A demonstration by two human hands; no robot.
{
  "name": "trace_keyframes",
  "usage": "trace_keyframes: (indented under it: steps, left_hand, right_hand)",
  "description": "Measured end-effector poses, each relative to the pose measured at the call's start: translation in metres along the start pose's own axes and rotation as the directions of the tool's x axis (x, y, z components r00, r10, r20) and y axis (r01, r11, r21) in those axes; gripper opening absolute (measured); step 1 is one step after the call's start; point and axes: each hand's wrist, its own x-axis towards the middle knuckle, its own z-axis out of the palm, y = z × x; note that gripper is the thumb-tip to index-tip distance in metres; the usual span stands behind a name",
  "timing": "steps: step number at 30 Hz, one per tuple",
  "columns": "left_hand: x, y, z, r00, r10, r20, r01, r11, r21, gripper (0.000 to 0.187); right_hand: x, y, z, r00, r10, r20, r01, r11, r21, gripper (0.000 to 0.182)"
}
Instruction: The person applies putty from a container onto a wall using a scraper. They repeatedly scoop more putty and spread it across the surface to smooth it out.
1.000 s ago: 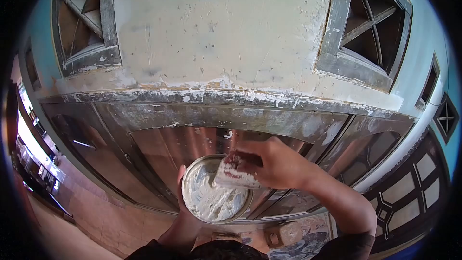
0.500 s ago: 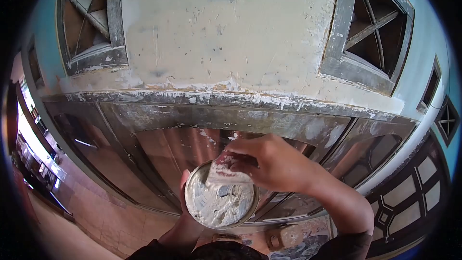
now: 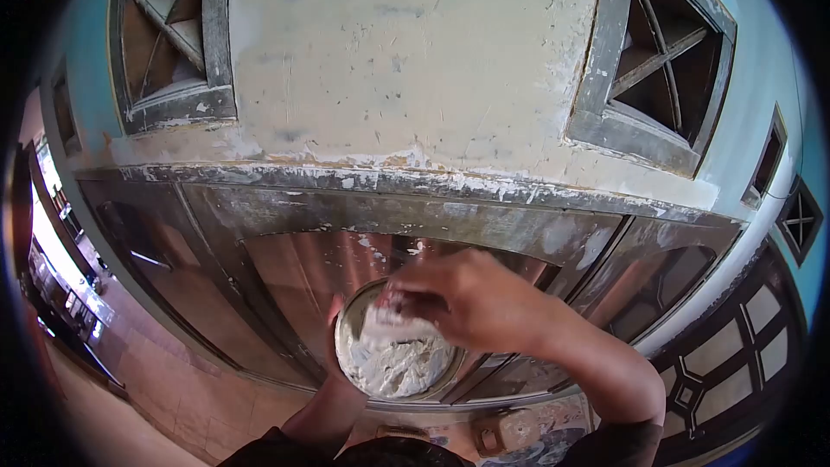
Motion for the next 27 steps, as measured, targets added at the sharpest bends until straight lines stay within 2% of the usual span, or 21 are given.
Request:
trace_keyframes:
  steps: [2, 3, 4, 5, 7, 8, 9, 11, 13, 15, 16, 18, 19, 20, 21, 23, 24, 25, 27]
  left_hand:
    - [0.004, -0.003, 0.009, 1.000, 0.026, 0.010, -0.026, 0.999, -0.037, 0.079]
    - [0.006, -0.004, 0.015, 0.998, 0.052, 0.018, -0.051, 0.996, -0.075, 0.079]
    - [0.005, -0.002, 0.018, 0.996, 0.036, -0.077, -0.034, 0.999, 0.024, 0.077]
    - [0.003, 0.000, 0.018, 0.996, 0.033, -0.083, -0.031, 0.999, 0.023, 0.077]
    - [0.000, 0.002, 0.017, 0.999, 0.023, -0.043, -0.023, 1.000, -0.001, 0.077]
    - [-0.002, 0.004, 0.021, 0.993, 0.051, -0.110, -0.050, 0.999, 0.011, 0.075]
    - [-0.003, 0.006, 0.019, 0.993, 0.047, -0.108, -0.045, 0.999, 0.014, 0.075]
    - [-0.005, 0.009, 0.015, 0.985, 0.108, -0.131, -0.104, 0.994, 0.036, 0.076]
    - [-0.007, 0.009, 0.020, 0.993, 0.094, -0.076, -0.096, 0.995, -0.016, 0.077]
    - [-0.011, 0.012, 0.023, 0.975, 0.184, -0.127, -0.183, 0.983, 0.022, 0.077]
    - [-0.012, 0.014, 0.027, 0.955, 0.246, -0.168, -0.226, 0.966, 0.129, 0.078]
    - [-0.017, 0.017, 0.023, 0.942, 0.309, -0.130, -0.281, 0.939, 0.197, 0.078]
    - [-0.018, 0.020, 0.024, 0.928, 0.361, -0.087, -0.329, 0.908, 0.260, 0.079]
    - [-0.019, 0.018, 0.027, 0.893, 0.420, -0.159, -0.367, 0.886, 0.283, 0.084]
    - [-0.019, 0.017, 0.029, 0.892, 0.425, -0.151, -0.372, 0.883, 0.287, 0.084]
    - [-0.019, 0.017, 0.030, 0.889, 0.450, -0.083, -0.404, 0.857, 0.320, 0.091]
    - [-0.020, 0.020, 0.026, 0.906, 0.421, -0.036, -0.389, 0.864, 0.318, 0.096]
    - [-0.021, 0.023, 0.023, 0.905, 0.424, -0.032, -0.394, 0.864, 0.315, 0.096]
    - [-0.024, 0.031, 0.023, 0.944, 0.327, 0.039, -0.328, 0.920, 0.214, 0.097]
  right_hand:
    - [-0.003, -0.001, 0.002, 0.999, -0.028, 0.044, 0.025, 0.997, 0.075, 0.023]
    - [-0.003, 0.001, -0.001, 0.998, -0.061, -0.004, 0.061, 0.997, 0.050, 0.023]
    - [-0.003, 0.003, -0.005, 0.994, -0.094, -0.050, 0.095, 0.995, 0.024, 0.024]
    - [-0.002, 0.005, -0.009, 0.988, -0.125, -0.093, 0.126, 0.992, -0.002, 0.024]
    - [0.000, 0.003, -0.015, 0.988, -0.082, -0.133, 0.084, 0.996, 0.008, 0.023]
    - [0.001, 0.003, -0.016, 0.988, -0.059, -0.143, 0.050, 0.997, -0.060, 0.023]
    - [0.001, 0.002, -0.016, 0.987, -0.039, -0.156, 0.018, 0.991, -0.131, 0.022]
    - [-0.001, 0.005, -0.006, 0.994, -0.004, -0.111, -0.006, 0.996, -0.093, 0.023]
    - [-0.001, 0.002, 0.002, 0.996, -0.066, -0.067, 0.060, 0.994, -0.088, 0.023]
    - [-0.001, -0.004, 0.002, 0.997, -0.068, -0.036, 0.066, 0.996, -0.055, 0.026]
    - [0.000, -0.007, 0.002, 0.997, -0.023, -0.075, 0.019, 0.998, -0.054, 0.027]
    - [0.001, -0.013, 0.005, 0.994, 0.016, -0.112, -0.022, 0.999, -0.050, 0.028]
    - [0.001, -0.016, 0.007, 0.992, 0.032, -0.125, -0.044, 0.994, -0.098, 0.028]
    - [0.002, -0.018, 0.010, 0.989, 0.046, -0.139, -0.067, 0.987, -0.146, 0.029]
    - [0.002, -0.021, 0.013, 0.989, 0.037, -0.140, -0.058, 0.987, -0.148, 0.029]
    - [0.002, -0.025, 0.020, 0.970, -0.118, -0.212, 0.050, 0.953, -0.299, 0.026]
    - [0.004, -0.025, 0.023, 0.948, -0.200, -0.247, 0.118, 0.944, -0.309, 0.027]
    - [0.005, -0.026, 0.024, 0.949, -0.203, -0.243, 0.121, 0.942, -0.313, 0.027]
    - [0.005, -0.030, 0.026, 0.942, -0.208, -0.265, 0.121, 0.943, -0.310, 0.027]
